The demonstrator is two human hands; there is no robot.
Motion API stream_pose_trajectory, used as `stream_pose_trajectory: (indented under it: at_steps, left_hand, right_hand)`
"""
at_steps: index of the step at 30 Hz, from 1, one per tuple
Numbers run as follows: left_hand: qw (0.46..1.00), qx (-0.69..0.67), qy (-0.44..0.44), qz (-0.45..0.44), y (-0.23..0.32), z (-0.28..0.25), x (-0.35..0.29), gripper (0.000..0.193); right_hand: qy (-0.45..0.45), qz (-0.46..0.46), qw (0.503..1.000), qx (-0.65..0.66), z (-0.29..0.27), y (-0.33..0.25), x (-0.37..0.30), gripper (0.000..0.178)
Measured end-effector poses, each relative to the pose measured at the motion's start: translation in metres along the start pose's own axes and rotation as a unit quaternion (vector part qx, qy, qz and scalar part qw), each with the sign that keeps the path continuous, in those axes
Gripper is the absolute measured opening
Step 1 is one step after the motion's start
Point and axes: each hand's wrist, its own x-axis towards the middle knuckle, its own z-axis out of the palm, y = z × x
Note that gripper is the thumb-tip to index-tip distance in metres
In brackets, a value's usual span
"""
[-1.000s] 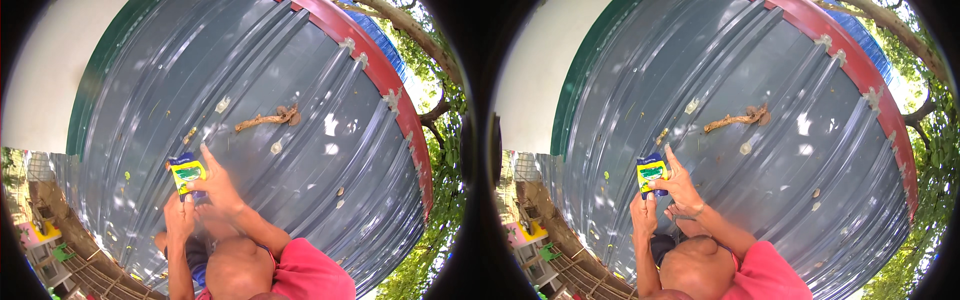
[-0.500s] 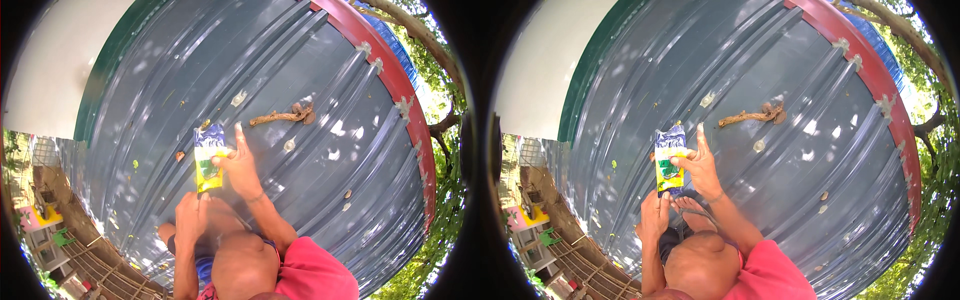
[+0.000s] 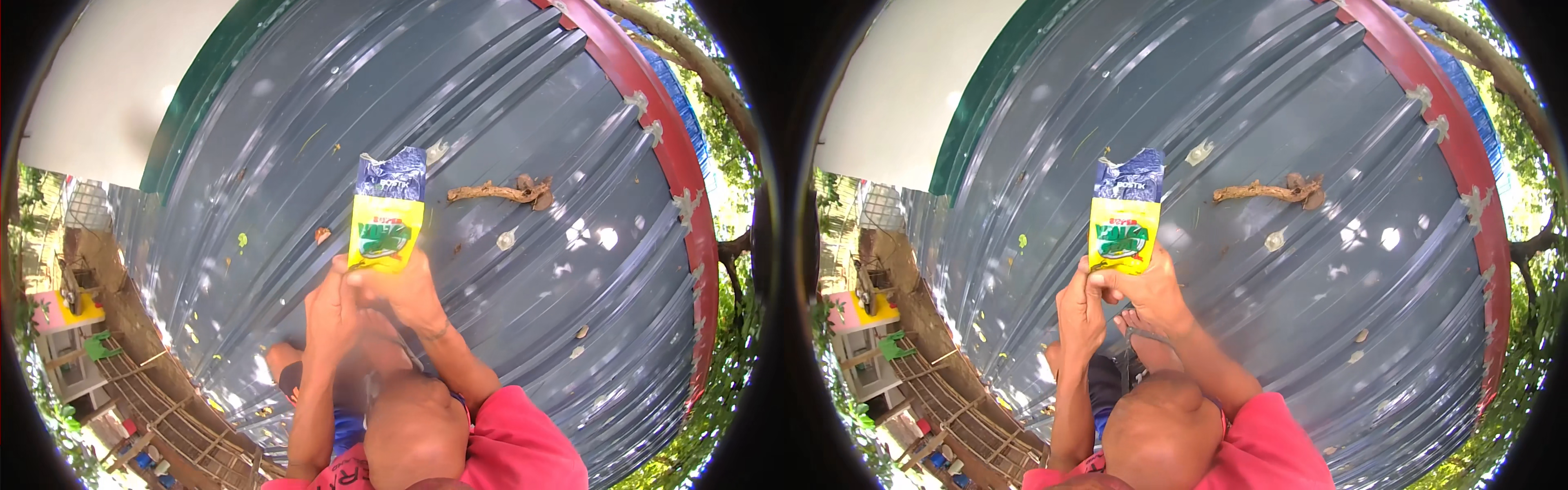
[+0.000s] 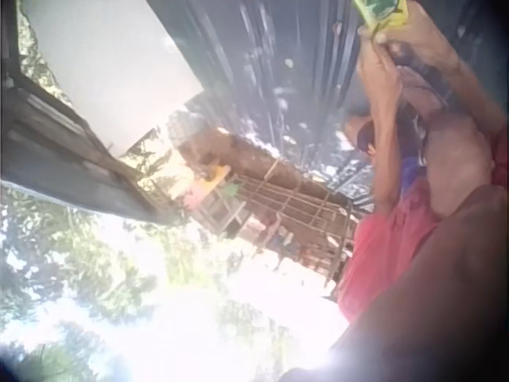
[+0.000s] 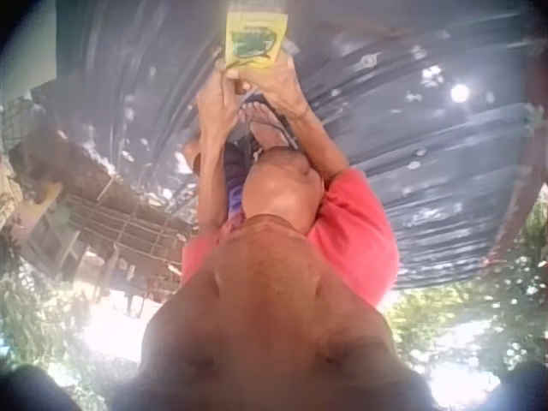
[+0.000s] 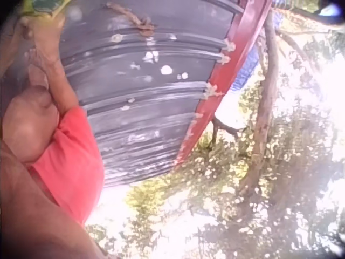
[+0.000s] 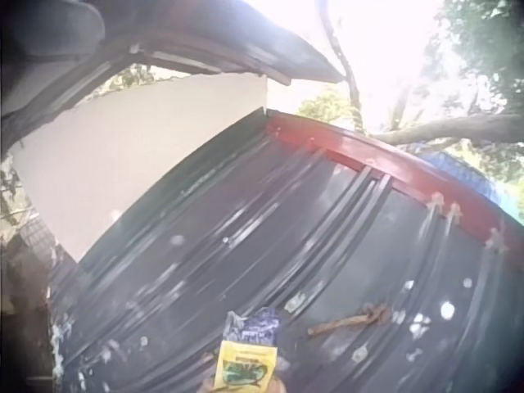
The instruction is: The person applies sealant from a pouch onto screw heads and seams on a corrugated metal roof, smoothing the substance with their finger.
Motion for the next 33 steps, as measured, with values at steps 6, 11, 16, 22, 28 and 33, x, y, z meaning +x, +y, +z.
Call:
stream_pose_trajectory:
  at_steps: [6,11,16,22,28,33]
  left_hand:
    - [0.991,0.108,-0.043,0.059,-0.005,-0.005,-0.001,0.013]
    - [0.983,0.146,-0.066,0.085,-0.016,-0.01,-0.009,0.013]
    - [0.986,0.135,-0.074,0.066,-0.023,-0.015,-0.02,0.013]
    - [0.987,0.135,-0.077,0.039,-0.027,-0.022,-0.036,0.015]
    - [0.991,0.116,-0.071,0.015,-0.037,-0.031,-0.047,0.018]
    - [0.972,-0.159,-0.099,-0.143,-0.048,-0.026,-0.028,0.028]
  right_hand:
    - [0.023,0.011,1.0,0.012,-0.006,-0.007,0.001,0.021]
    - [0.059,0.009,0.998,0.037,-0.01,-0.006,0.006,0.037]
    - [0.062,-0.013,0.997,0.053,-0.016,-0.001,0.016,0.042]
    - [0.029,-0.058,0.997,0.04,-0.024,0.001,0.026,0.067]
    - [0.056,-0.101,0.993,0.008,-0.02,0.017,0.029,0.1]
    - [0.026,-0.072,0.997,0.023,-0.004,0.004,0.029,0.077]
